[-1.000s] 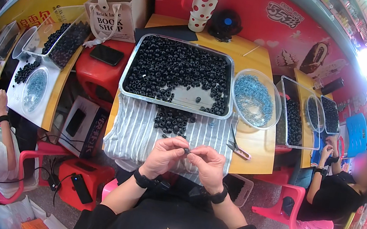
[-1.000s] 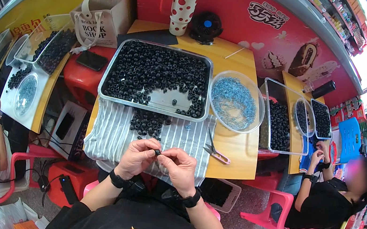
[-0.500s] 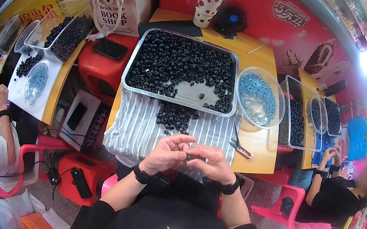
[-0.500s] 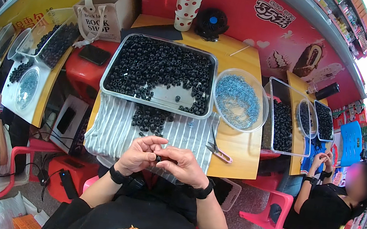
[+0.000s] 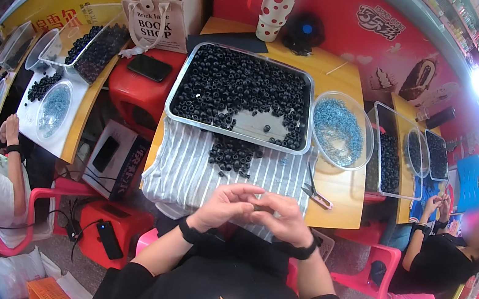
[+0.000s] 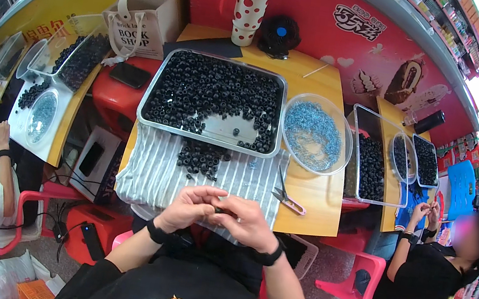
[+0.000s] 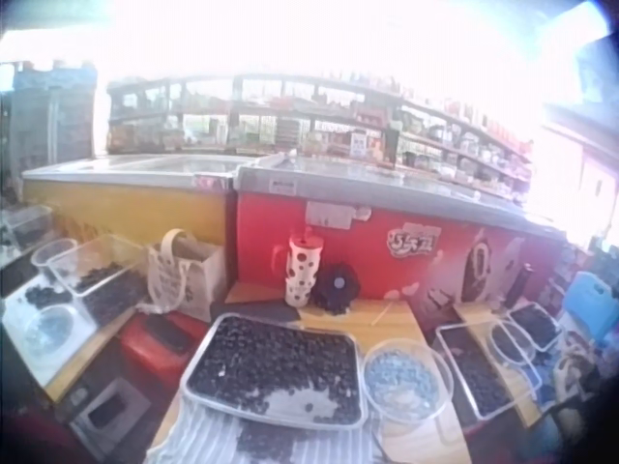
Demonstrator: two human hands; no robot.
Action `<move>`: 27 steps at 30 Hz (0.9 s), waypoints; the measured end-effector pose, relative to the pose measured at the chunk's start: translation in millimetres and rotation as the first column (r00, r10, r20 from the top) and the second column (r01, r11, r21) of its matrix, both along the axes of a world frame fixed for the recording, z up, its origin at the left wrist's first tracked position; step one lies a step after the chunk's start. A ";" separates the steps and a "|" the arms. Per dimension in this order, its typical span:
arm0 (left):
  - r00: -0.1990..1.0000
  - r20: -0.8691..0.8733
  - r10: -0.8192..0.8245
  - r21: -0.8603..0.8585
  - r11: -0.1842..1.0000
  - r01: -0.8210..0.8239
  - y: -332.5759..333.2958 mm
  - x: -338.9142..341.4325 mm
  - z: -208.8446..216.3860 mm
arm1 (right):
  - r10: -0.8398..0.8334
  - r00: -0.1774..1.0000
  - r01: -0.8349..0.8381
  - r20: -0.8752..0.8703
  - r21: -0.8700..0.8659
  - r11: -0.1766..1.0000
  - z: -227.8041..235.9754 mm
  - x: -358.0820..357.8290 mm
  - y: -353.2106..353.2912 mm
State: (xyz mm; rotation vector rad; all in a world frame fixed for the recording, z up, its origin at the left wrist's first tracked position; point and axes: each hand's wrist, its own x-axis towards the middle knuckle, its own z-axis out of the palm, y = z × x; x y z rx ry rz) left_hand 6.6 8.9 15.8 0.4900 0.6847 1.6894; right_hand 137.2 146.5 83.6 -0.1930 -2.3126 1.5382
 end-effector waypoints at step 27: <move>-0.003 -0.974 0.225 0.169 0.720 -0.673 3.4 -33.5 19.9 | -0.257 0.966 0.252 -0.017 0.272 0.929 -29.0 -4.1 -16.8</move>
